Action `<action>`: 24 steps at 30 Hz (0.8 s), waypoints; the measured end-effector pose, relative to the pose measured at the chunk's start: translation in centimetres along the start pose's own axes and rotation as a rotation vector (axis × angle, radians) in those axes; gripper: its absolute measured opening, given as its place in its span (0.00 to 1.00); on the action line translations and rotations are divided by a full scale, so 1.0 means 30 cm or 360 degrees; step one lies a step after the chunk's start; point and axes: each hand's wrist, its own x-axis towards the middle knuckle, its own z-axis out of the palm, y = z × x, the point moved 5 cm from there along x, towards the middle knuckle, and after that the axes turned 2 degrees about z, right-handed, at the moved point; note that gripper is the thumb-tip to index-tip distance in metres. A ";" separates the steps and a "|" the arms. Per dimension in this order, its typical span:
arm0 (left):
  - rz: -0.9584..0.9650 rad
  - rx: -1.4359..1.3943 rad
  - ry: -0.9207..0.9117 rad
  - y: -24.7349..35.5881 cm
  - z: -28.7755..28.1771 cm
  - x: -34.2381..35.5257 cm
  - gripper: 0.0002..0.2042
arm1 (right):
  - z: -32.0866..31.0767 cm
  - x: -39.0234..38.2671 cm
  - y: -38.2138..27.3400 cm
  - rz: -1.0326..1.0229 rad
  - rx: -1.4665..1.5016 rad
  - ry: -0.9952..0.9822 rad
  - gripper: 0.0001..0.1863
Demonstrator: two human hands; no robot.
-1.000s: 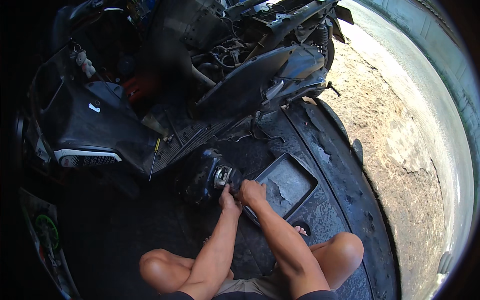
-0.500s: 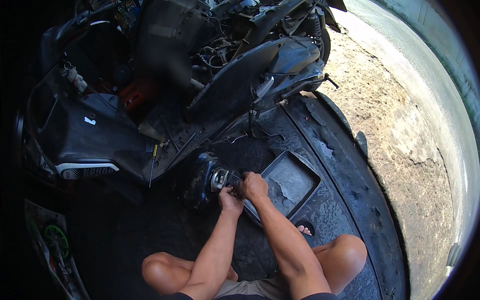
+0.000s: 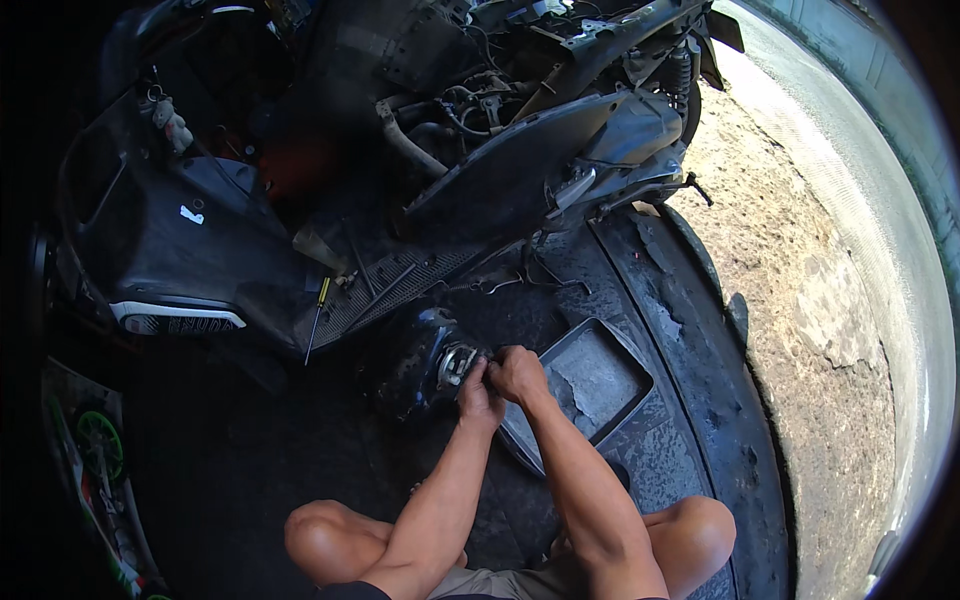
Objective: Removing and inspecting a motorcycle fuel pump assembly from a fuel tank.
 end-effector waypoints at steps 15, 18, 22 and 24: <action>-0.0117 -0.0018 0.0174 0.028 0.047 -0.031 0.06 | -0.009 -0.085 0.031 -0.0026 0.0507 -0.0326 0.17; -0.0078 0.0086 0.0125 0.028 0.034 -0.004 0.07 | -0.028 -0.057 -0.003 -0.0549 -0.0335 0.0018 0.16; -0.0086 0.0103 0.0197 0.011 0.013 0.009 0.07 | -0.020 -0.007 -0.025 -0.0394 -0.0593 -0.0209 0.15; -0.0067 0.0067 0.0175 0.000 0.011 0.011 0.06 | -0.026 0.013 -0.028 -0.0357 -0.0586 -0.0292 0.14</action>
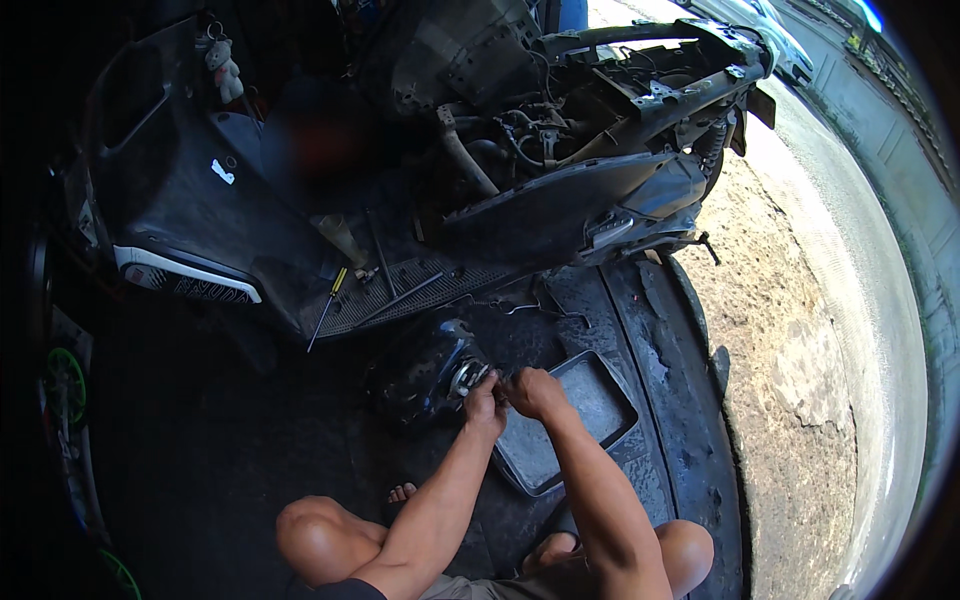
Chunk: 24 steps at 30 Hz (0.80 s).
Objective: Removing and inspecting a motorcycle fuel pump assembly from a fuel tank.
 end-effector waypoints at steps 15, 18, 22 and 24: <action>0.0049 0.0099 0.0027 -0.006 -0.005 0.003 0.02 | -0.060 -0.026 -0.063 0.0438 -0.0169 0.0001 0.19; 0.0062 0.0048 -0.0094 -0.002 -0.006 0.006 0.02 | -0.047 -0.006 -0.050 0.0383 -0.0218 -0.0018 0.20; 0.0069 0.0124 0.0014 0.021 -0.019 0.007 0.04 | -0.015 0.015 -0.040 0.0309 -0.0266 0.0089 0.21; 0.0097 0.0208 0.0033 0.000 -0.004 0.010 0.07 | -0.006 0.015 0.007 0.0309 -0.0274 0.0133 0.21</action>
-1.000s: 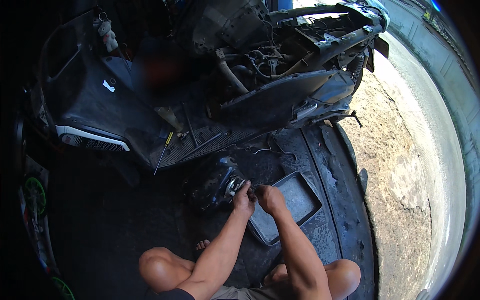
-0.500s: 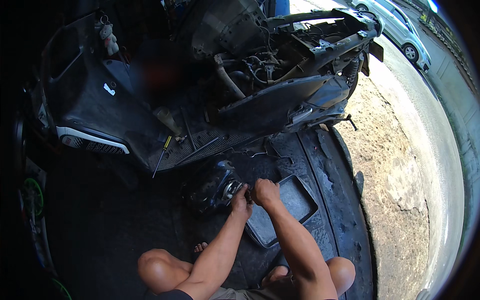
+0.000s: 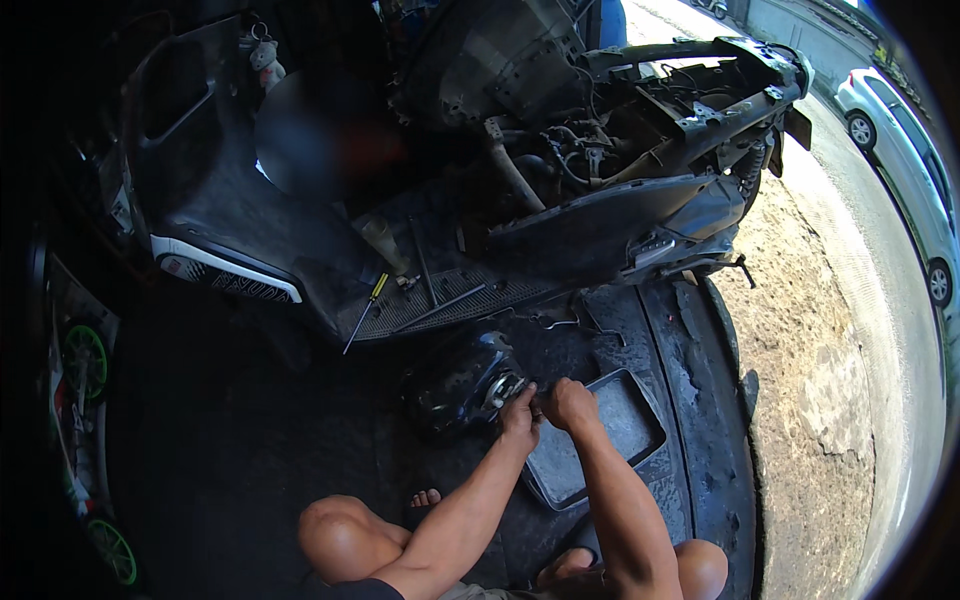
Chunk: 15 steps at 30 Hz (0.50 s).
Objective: Removing and inspecting a motorcycle fuel pump assembly from a fuel tank.
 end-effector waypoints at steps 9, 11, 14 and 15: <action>0.0027 -0.0080 -0.0042 0.011 0.002 -0.026 0.06 | -0.039 -0.024 -0.034 0.0166 0.0013 -0.0253 0.31; -0.0007 0.0063 0.0033 0.011 0.017 -0.040 0.06 | -0.051 -0.030 -0.027 0.0222 -0.0005 -0.0257 0.31; 0.0056 -0.0080 0.0040 0.005 0.024 -0.029 0.06 | -0.024 -0.014 -0.011 0.0185 0.0024 -0.0230 0.29; 0.0086 -0.0074 0.0058 0.009 0.012 -0.018 0.05 | -0.019 -0.002 -0.024 0.0082 0.0074 -0.0181 0.27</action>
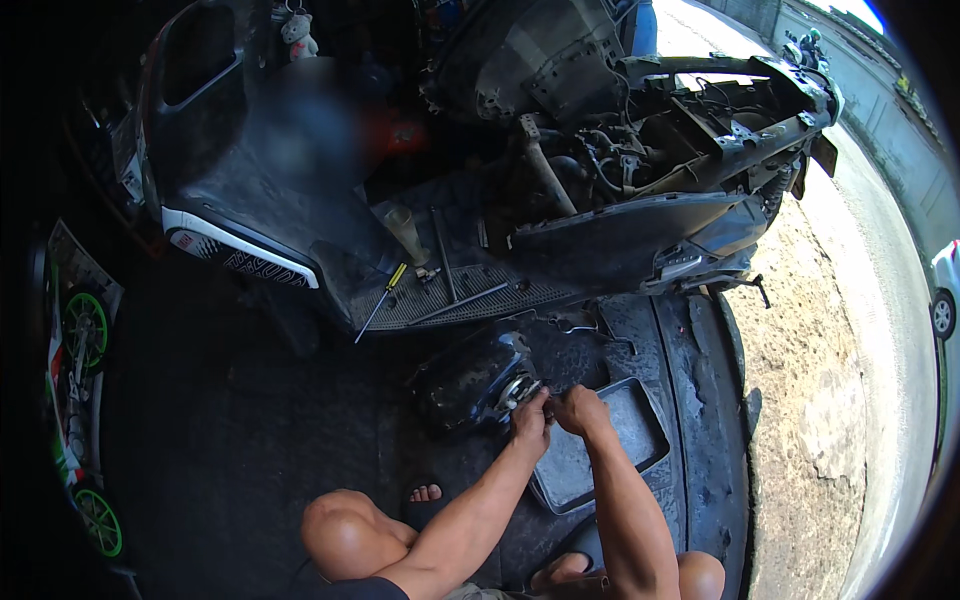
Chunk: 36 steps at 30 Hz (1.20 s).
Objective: Removing and inspecting a motorcycle fuel pump assembly from a fuel tank.
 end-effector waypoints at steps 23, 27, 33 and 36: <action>-0.0272 -0.0739 -0.0252 -0.076 -0.037 0.047 0.08 | 0.011 -0.003 -0.005 -0.0072 0.0100 0.0333 0.18; -0.0390 -0.0869 -0.0255 -0.089 -0.034 0.059 0.07 | 0.005 -0.014 -0.010 -0.0103 0.0206 0.0392 0.19; -0.0440 -0.0906 -0.0321 -0.085 -0.005 0.043 0.03 | 0.002 -0.007 0.012 -0.0164 0.0220 0.0359 0.19; -0.0411 -0.0877 -0.0437 -0.070 -0.021 0.040 0.06 | 0.007 -0.018 0.012 -0.0167 0.0303 0.0288 0.21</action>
